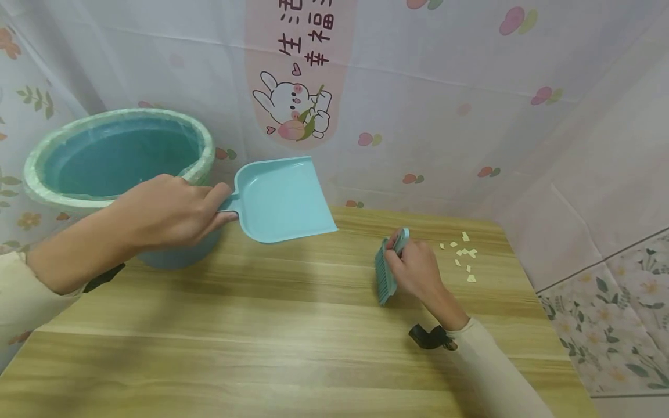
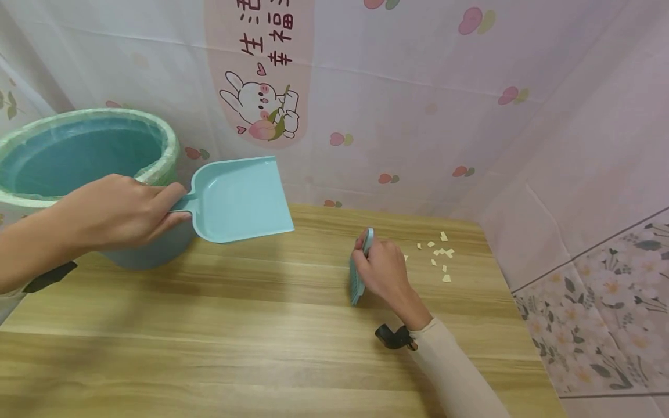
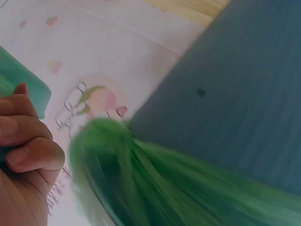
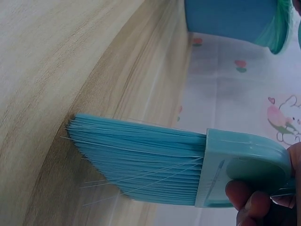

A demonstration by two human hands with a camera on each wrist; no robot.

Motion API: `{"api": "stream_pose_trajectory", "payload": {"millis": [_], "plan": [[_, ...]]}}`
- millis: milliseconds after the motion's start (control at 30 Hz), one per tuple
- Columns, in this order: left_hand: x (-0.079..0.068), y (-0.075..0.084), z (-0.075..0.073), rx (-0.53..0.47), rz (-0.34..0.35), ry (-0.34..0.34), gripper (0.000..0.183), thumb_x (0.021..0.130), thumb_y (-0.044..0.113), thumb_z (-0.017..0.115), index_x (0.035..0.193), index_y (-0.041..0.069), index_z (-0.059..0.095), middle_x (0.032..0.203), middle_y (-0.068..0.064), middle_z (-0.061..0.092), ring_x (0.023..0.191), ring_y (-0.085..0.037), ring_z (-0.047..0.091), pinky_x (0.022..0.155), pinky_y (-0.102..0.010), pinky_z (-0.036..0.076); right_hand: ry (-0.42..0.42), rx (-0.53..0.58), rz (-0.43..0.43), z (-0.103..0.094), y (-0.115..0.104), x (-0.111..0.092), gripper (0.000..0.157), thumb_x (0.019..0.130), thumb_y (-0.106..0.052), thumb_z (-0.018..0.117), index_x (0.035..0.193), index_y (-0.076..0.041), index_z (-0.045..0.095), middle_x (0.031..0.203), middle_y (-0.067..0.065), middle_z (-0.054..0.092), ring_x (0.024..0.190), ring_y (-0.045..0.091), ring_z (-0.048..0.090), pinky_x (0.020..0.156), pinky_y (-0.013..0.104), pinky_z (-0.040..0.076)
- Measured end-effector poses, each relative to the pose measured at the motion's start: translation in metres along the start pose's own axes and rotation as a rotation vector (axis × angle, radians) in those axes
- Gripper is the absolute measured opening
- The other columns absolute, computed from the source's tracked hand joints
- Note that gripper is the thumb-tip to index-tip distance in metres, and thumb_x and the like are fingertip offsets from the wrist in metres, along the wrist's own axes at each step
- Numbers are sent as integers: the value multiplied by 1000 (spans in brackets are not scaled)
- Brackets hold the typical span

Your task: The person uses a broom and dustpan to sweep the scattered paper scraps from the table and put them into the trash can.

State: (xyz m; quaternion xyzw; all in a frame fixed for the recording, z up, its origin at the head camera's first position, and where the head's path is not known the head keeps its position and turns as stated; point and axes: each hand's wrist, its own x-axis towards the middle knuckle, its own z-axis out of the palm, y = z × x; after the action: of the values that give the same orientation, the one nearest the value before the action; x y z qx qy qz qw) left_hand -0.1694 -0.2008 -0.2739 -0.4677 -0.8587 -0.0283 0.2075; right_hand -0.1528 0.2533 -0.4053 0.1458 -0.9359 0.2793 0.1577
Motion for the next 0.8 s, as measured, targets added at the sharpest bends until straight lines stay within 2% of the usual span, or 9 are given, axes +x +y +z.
{"api": "stream_pose_trajectory", "payload": {"millis": [67, 167, 333, 433, 567, 800], "plan": [[6, 5, 3, -23, -8, -37, 40, 118, 40, 49, 100, 5, 51, 65, 8, 29, 51, -13, 29, 49, -36, 33, 4, 0, -2, 0, 1, -1, 15, 97, -7, 54, 95, -6, 68, 58, -6, 49, 51, 9, 35, 48, 31, 31], [15, 13, 8, -49, -1, -70, 29, 103, 23, 75, 103, 5, 53, 68, 7, 33, 51, -14, 32, 51, -36, 34, 7, -2, 1, 0, 2, -1, 15, 97, -7, 54, 94, -6, 68, 59, -5, 49, 51, 9, 36, 48, 31, 31], [24, 23, 22, -98, 23, -88, 27, 103, 24, 74, 105, 5, 55, 67, 7, 33, 51, -13, 34, 50, -33, 33, 4, 1, 9, 1, 2, -2, 15, 97, -7, 54, 94, -6, 69, 59, -5, 48, 51, 10, 37, 48, 31, 31], [27, 29, 35, -141, 15, -108, 25, 105, 24, 72, 107, 6, 56, 69, 7, 36, 53, -13, 36, 52, -32, 34, 8, 1, 1, 0, 2, -2, 15, 97, -8, 54, 93, -5, 69, 60, -5, 50, 52, 11, 40, 49, 31, 31], [30, 37, 55, -191, 13, -117, 25, 107, 24, 71, 110, 4, 56, 71, 7, 38, 54, -13, 38, 52, -31, 36, 8, -3, -5, 0, 1, -3, 16, 97, -9, 54, 93, -5, 69, 57, -7, 48, 51, 12, 39, 49, 32, 31], [36, 47, 95, -247, 58, -143, 26, 108, 23, 70, 110, 2, 56, 71, 6, 40, 56, -13, 40, 53, -29, 36, 8, 2, 14, 0, 1, -3, 17, 96, -10, 54, 93, -6, 70, 56, -9, 43, 52, 11, 38, 48, 32, 31]]}}
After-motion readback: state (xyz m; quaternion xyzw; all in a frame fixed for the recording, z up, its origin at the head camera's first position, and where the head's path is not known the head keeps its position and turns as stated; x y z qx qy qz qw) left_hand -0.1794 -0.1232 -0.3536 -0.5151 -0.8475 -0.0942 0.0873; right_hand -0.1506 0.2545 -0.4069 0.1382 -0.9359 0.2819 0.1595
